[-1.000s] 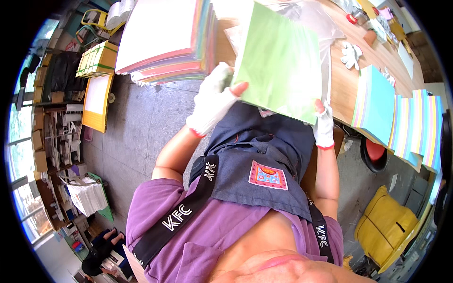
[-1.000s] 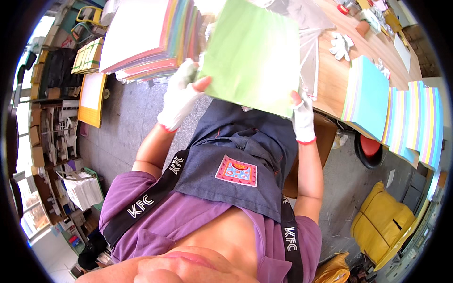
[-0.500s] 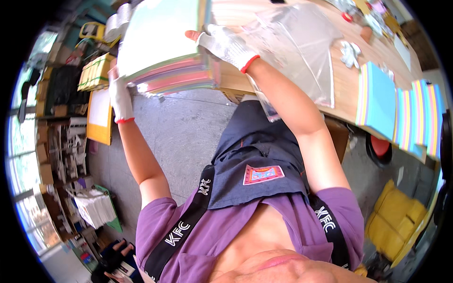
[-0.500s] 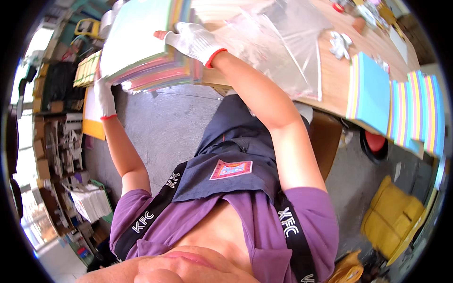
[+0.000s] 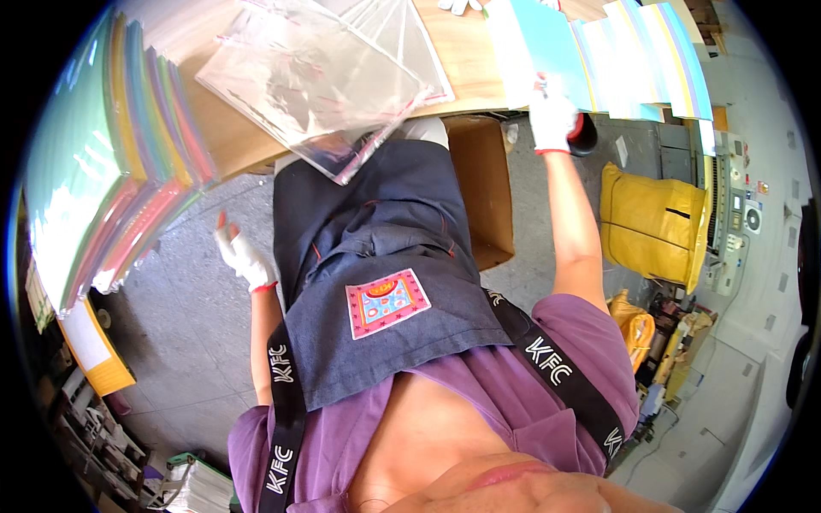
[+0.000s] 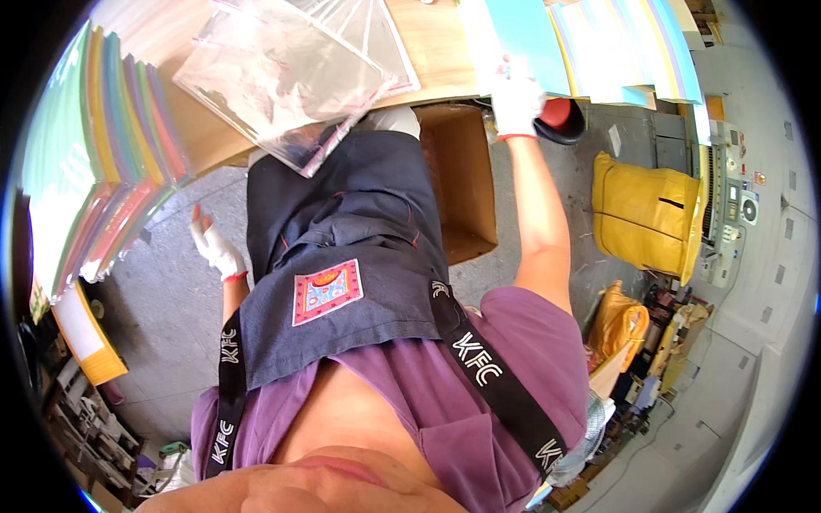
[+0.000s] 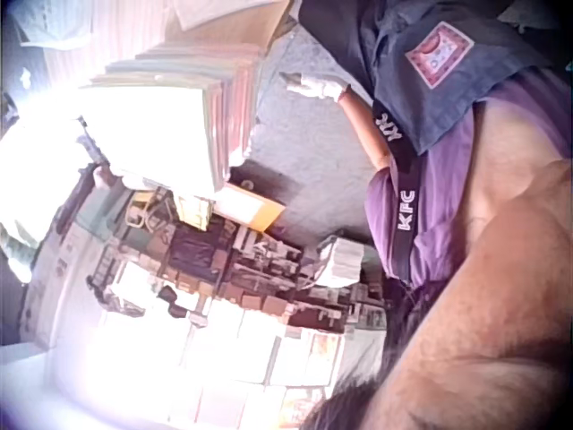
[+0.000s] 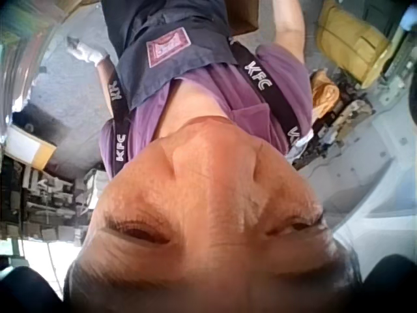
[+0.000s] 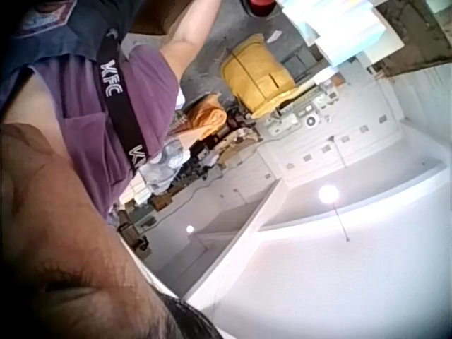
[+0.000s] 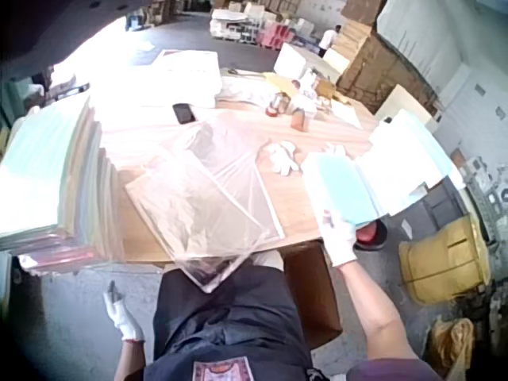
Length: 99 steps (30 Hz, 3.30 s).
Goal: The person repeatedly picks up colored sheets of paper and places them into clear plastic bags. They handle the items one by one, inserting each sheet into a bag and stacking the packaged items on the table.
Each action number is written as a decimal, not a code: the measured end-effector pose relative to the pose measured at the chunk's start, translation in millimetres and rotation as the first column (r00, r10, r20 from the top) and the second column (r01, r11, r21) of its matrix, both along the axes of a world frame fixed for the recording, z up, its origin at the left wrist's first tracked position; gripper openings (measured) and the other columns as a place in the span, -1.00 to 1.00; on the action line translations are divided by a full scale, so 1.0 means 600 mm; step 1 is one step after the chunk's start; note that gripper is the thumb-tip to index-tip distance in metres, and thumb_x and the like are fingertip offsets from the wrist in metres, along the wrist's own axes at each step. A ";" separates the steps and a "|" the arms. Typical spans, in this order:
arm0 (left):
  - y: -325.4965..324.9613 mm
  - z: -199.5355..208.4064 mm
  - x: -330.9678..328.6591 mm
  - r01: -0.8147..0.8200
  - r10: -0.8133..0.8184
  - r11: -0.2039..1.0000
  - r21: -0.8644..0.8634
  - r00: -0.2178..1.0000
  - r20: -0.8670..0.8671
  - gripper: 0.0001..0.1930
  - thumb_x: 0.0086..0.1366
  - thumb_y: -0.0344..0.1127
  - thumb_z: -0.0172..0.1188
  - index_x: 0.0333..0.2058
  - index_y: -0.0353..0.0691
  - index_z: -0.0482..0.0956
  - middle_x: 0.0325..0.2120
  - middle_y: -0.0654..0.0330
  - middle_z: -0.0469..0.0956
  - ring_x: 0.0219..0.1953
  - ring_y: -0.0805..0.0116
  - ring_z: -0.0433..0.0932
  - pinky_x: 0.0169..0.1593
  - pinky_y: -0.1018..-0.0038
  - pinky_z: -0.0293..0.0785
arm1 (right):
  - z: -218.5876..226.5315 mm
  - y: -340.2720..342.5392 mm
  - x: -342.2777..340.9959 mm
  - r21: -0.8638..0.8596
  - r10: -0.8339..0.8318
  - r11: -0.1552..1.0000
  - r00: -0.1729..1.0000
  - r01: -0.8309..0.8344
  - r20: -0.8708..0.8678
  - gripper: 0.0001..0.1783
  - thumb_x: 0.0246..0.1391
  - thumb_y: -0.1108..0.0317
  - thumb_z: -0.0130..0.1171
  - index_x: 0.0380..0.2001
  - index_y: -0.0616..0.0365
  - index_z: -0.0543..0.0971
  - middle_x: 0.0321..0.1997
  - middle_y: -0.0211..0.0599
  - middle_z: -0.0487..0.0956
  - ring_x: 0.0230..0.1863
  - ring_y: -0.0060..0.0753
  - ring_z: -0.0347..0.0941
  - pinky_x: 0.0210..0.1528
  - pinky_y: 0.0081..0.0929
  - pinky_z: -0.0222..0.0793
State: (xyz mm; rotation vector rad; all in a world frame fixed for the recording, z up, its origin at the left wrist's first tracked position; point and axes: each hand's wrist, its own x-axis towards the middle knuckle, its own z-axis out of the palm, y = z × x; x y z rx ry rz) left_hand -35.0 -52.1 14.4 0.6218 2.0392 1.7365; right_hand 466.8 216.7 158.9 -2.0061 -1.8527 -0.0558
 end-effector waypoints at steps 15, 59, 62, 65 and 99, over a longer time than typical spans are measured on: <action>0.063 0.088 0.126 0.624 -0.653 0.753 -0.209 0.669 -0.355 -0.70 0.31 -0.39 0.02 0.00 -0.24 0.50 0.11 0.09 0.44 0.18 0.13 0.37 0.14 0.38 0.34 | -0.005 0.020 0.108 -0.181 0.053 0.983 0.916 0.022 0.397 -0.37 0.04 -0.21 0.07 -0.01 0.03 0.56 -0.09 -0.08 0.57 -0.04 -0.07 0.51 0.00 -0.23 0.36; 0.339 0.257 0.479 0.875 -0.899 0.200 0.441 -0.014 0.437 -0.37 0.34 0.09 0.04 0.24 -0.18 0.27 0.04 0.11 0.42 0.03 0.36 0.41 0.08 0.40 0.34 | 0.056 0.055 0.161 -0.290 0.410 0.904 0.832 -0.314 0.375 -0.57 0.17 -0.01 0.00 -0.22 0.19 0.43 -0.38 0.16 0.56 -0.29 0.19 0.51 -0.22 -0.02 0.38; 0.437 0.264 0.603 0.820 -0.742 0.247 0.516 -0.183 0.645 -0.23 0.35 0.14 0.01 0.32 -0.28 0.05 0.26 -0.07 0.18 0.21 0.05 0.23 0.23 0.17 0.22 | 0.078 0.056 0.139 -0.292 0.382 0.912 0.856 -0.288 0.348 -0.59 0.17 -0.02 0.02 -0.28 0.17 0.43 -0.40 0.12 0.57 -0.32 0.17 0.53 -0.25 -0.01 0.41; 0.489 0.254 0.691 0.770 -0.583 0.391 0.504 -0.217 0.783 -0.23 0.36 0.21 -0.08 0.26 -0.35 0.08 0.30 -0.11 0.08 0.26 -0.03 0.14 0.26 0.05 0.12 | 0.090 0.047 0.143 -0.285 0.333 0.927 0.884 -0.243 0.328 -0.57 0.13 -0.05 0.04 -0.26 0.14 0.45 -0.35 0.06 0.59 -0.25 0.12 0.54 -0.21 -0.02 0.42; 0.429 0.113 0.121 0.339 -0.777 0.589 -0.734 -0.013 -0.629 -0.55 0.19 0.01 0.09 0.03 -0.03 0.45 0.13 -0.04 0.27 0.16 -0.09 0.26 0.15 0.00 0.20 | 0.084 -0.044 0.113 -0.011 -0.046 0.994 -0.324 -0.109 -0.945 -0.37 -0.04 0.26 0.23 0.13 0.15 0.33 0.04 -0.28 0.47 0.06 -0.31 0.40 0.09 -0.34 0.35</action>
